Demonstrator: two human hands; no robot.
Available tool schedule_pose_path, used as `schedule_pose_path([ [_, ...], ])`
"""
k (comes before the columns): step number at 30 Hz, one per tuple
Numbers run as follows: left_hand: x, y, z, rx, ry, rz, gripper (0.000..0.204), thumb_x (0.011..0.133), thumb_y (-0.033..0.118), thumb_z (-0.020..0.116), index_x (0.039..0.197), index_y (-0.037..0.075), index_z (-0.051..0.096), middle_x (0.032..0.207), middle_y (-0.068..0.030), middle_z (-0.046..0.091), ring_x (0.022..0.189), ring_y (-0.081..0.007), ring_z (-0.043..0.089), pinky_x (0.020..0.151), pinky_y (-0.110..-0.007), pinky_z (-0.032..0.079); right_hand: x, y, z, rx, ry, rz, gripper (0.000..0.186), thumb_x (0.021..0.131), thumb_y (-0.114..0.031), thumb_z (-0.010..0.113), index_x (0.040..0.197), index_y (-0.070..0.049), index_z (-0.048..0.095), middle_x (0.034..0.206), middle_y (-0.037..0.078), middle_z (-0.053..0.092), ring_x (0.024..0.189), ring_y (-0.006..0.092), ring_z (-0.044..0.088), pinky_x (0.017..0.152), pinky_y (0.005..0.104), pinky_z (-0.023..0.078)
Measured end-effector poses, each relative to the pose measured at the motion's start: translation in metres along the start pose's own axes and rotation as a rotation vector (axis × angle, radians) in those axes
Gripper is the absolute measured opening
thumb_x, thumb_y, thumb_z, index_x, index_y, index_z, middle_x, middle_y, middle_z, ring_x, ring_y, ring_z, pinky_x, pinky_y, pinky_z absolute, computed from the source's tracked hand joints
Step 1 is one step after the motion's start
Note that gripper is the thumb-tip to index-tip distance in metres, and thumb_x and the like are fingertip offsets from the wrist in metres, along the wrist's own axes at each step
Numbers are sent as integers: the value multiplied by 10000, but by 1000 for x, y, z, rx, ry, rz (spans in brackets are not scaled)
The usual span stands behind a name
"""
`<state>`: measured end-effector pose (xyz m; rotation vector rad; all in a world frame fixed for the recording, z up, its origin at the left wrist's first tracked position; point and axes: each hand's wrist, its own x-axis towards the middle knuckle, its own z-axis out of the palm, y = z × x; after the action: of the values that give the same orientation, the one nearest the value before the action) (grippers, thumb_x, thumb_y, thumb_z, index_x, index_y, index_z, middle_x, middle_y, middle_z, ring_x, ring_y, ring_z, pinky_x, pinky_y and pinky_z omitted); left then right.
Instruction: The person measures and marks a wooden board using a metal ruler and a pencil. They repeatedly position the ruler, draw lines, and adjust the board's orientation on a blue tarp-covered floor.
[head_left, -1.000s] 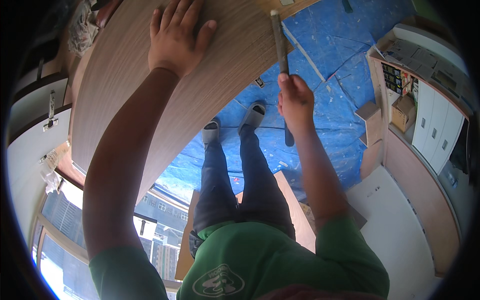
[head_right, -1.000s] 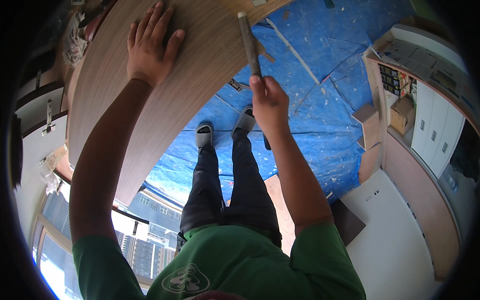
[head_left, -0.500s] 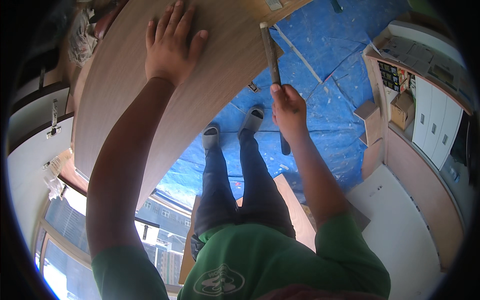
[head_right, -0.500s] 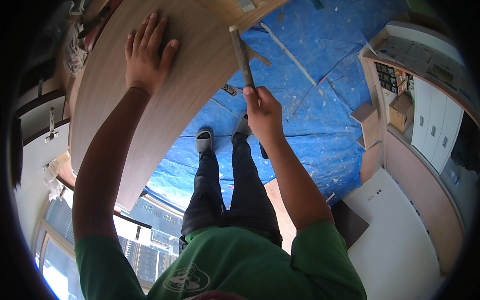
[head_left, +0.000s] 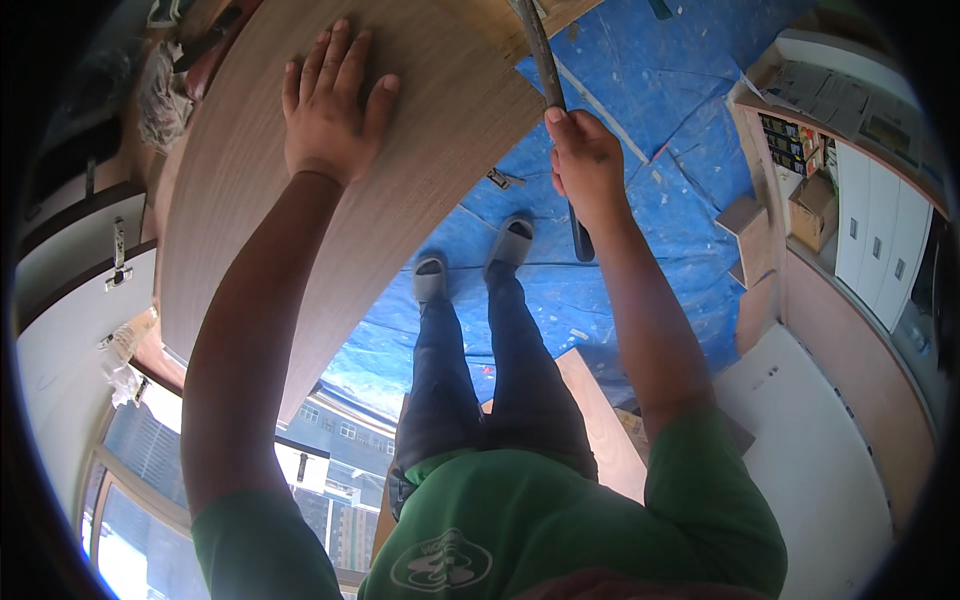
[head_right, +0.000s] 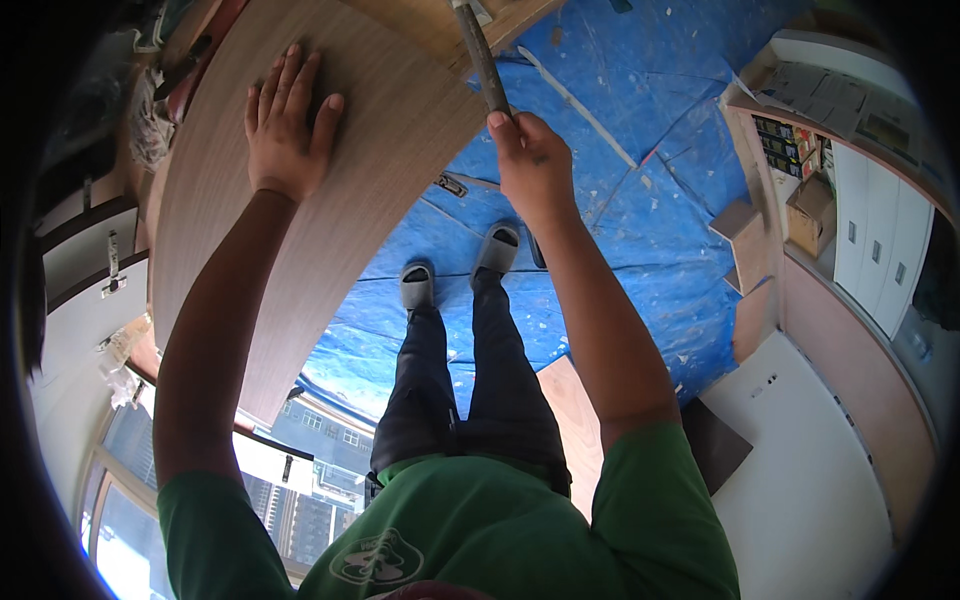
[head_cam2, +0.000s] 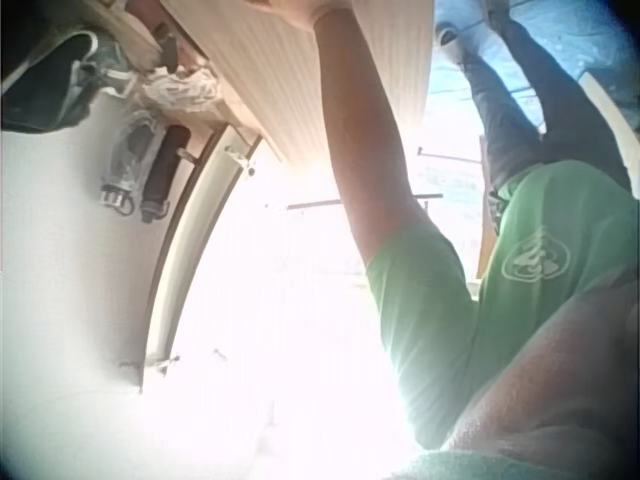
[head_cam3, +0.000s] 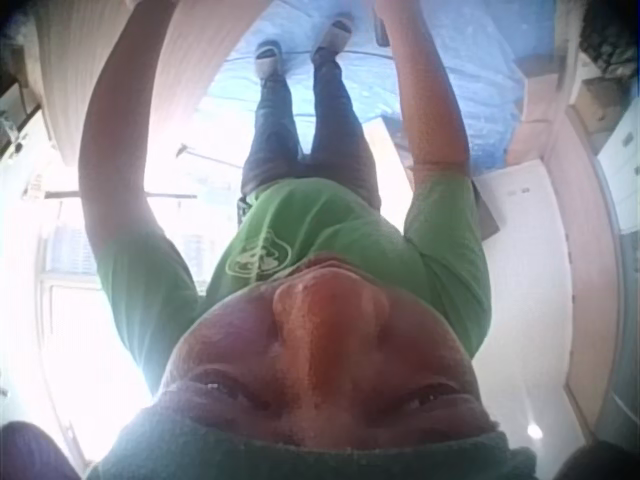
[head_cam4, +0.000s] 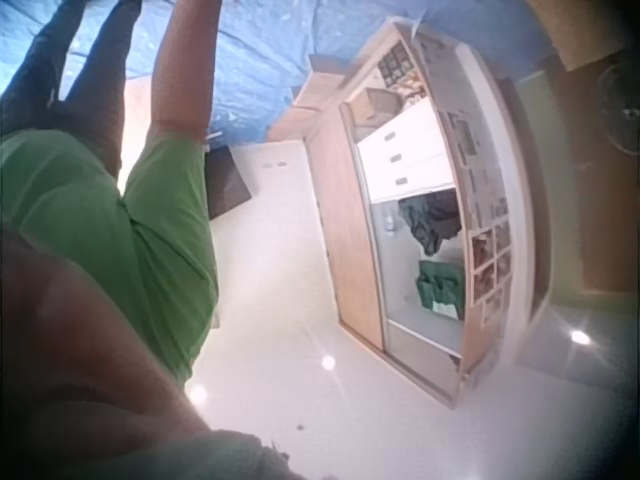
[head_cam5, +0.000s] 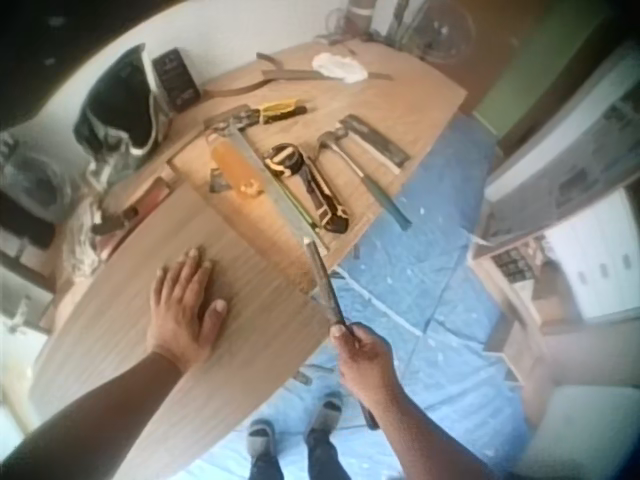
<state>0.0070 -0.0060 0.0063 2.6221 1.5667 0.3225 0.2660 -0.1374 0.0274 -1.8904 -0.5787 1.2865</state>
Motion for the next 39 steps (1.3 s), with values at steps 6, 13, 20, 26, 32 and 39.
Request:
schedule_pose_path([
  [6,1,-1,0,4,-16,2,625,1056,510,436,1586,179,420,1682,-51,342,1569,-261,265,1289,-499,118,17,-9,-7,148,70,32,444,995,-458,700,863,-48,592,596,-13,459,430,87,415,397,261,363],
  [13,1,-1,1,-8,-19,11,627,1051,502,454,1583,171,424,1679,-60,348,1564,-278,277,1284,-509,124,12,10,10,0,31,-56,468,929,-442,789,864,-34,567,615,-6,497,430,82,482,386,248,368],
  [20,1,0,-2,-18,-21,17,625,1047,475,475,1580,153,427,1676,-78,353,1559,-295,286,1278,-517,127,8,16,6,152,3,-78,342,901,-250,832,909,-47,557,647,3,535,450,78,480,408,242,375],
  [26,2,-2,2,-22,-11,25,631,1022,481,512,1563,162,451,1664,-86,373,1550,-292,303,1278,-523,143,37,24,-8,488,-230,-78,182,961,-125,724,958,-66,552,640,-5,496,474,97,472,434,276,396],
  [32,0,-5,2,-20,-18,25,641,1021,485,512,1567,156,444,1668,-85,366,1551,-297,301,1277,-524,143,33,24,-32,234,-75,-4,154,1012,-178,658,1035,-42,588,666,0,504,498,101,504,454,275,406],
  [39,1,-1,-3,-38,-30,10,626,1032,451,503,1571,139,442,1669,-87,367,1557,-309,293,1275,-524,127,-29,-14,-51,-217,-289,62,362,1062,-334,618,1274,-42,592,694,40,603,554,109,583,511,300,437],
])
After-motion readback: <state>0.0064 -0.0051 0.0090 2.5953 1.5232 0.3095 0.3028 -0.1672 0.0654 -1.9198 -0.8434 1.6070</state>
